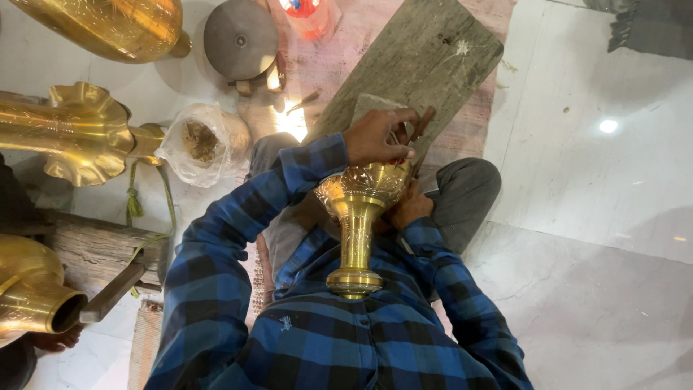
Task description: The person sits on the floor holding a brass vase on their lap and decorates its surface, using a small punch held against the metal and striking it with a wooden mallet to work the pattern around the vase, repositioning the vase as they go.
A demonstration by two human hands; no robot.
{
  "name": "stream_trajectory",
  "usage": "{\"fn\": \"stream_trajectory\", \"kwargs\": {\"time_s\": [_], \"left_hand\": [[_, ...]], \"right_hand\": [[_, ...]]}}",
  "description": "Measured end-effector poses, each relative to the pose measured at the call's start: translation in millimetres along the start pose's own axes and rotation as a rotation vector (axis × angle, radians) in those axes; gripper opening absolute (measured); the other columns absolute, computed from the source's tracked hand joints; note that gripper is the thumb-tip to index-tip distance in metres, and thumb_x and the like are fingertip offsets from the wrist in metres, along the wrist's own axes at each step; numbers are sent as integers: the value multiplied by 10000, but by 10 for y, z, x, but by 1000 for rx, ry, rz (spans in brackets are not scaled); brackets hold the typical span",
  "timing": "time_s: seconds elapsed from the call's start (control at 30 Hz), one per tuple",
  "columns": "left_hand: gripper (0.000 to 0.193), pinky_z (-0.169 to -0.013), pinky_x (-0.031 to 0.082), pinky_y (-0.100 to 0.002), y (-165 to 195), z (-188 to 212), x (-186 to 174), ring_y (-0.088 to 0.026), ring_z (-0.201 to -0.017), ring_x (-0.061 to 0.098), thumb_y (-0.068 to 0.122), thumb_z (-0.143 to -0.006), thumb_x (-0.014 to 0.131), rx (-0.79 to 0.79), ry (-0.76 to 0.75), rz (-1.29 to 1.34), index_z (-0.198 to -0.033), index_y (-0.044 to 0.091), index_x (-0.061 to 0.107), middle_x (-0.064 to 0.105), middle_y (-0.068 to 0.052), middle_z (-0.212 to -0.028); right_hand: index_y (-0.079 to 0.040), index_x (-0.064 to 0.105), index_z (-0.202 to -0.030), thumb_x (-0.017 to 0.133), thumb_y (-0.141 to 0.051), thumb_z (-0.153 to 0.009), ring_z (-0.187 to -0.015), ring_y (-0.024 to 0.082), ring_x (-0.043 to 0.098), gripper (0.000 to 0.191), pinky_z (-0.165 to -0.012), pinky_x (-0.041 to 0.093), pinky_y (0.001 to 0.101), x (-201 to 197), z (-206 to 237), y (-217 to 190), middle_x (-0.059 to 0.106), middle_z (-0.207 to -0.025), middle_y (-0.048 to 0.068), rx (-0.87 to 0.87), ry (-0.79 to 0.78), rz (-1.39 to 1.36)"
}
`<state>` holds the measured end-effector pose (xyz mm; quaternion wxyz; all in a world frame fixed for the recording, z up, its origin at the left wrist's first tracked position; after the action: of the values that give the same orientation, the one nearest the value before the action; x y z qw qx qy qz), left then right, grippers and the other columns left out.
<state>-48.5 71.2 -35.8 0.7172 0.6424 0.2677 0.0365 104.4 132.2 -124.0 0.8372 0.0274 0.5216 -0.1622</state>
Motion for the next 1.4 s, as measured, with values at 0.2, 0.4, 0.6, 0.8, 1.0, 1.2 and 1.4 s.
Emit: {"fn": "stream_trajectory", "kwargs": {"time_s": [0.2, 0.4, 0.6, 0.8, 1.0, 1.2, 1.4], "left_hand": [[494, -721, 609, -366, 49, -113, 52, -238, -800, 771, 208, -825, 812, 27, -15, -95, -1242, 47, 602, 744, -133, -853], [477, -733, 613, -359, 50, -29, -27, -232, -809, 790, 201, -858, 789, -27, 17, 1, -1263, 47, 589, 770, -142, -872], [399, -690, 601, -331, -42, -31, 35, -206, -740, 792, 259, -870, 804, -122, -74, 79, -1157, 56, 617, 781, -112, -802], [465, -646, 589, -326, -2, -228, 121, -203, -733, 764, 218, -811, 865, 56, -56, -36, -1171, 42, 629, 748, -101, -798], [509, -612, 549, -360, -139, -368, 323, -186, -654, 767, 203, -781, 852, -105, -244, -127, -1231, 87, 645, 769, -96, -735], [595, -587, 515, -396, -157, -470, 410, -207, -628, 748, 178, -743, 874, -119, -281, -245, -1282, 113, 632, 753, -95, -701], [670, -642, 564, -368, -170, -479, 439, -196, -672, 784, 162, -771, 830, -186, -333, -238, -1386, 107, 568, 765, -89, -710]], "right_hand": [[-157, 585, -1353, 762, -412, -795, -856, 399, 712, 638, -668, 583, 519, -23, 52, -6, 491, -1348, 221, 33, -8, -104], [-115, 560, -1426, 697, -136, -885, -950, 492, 669, 559, -796, 569, 576, 58, 279, -14, 488, -1397, 261, 44, 298, -430], [-86, 488, -1472, 711, -134, -888, -1000, 288, 663, 628, -698, 567, 441, 342, 341, 440, 579, -1304, 154, 250, 87, -1576], [29, 471, -1531, 749, -202, -957, -1014, 243, 640, 678, -750, 551, 284, 486, 869, 1016, 613, -1326, 200, 341, -230, -2424], [13, 290, -1600, 706, -61, -936, -1111, 293, 630, 788, -944, 560, 392, 188, 1130, 916, 555, -1390, 232, -226, -242, -2513], [-30, 326, -1616, 608, -22, -976, -1268, 284, 595, 699, -1143, 453, 410, -29, 1033, 1274, 619, -1325, 200, -58, 294, -1853], [34, 391, -1581, 609, 15, -970, -1382, 272, 535, 649, -1150, 451, 388, -336, 851, 1621, 543, -1495, 182, -106, 486, -1241]]}}
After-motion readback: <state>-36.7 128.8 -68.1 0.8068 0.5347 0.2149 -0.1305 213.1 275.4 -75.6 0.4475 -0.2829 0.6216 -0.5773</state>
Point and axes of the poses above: each hand's wrist, its own z-axis away from the middle knuckle, its own x-axis out of the palm, y = z × x, the point moved 6 cm from there along -z, towards the middle knuckle
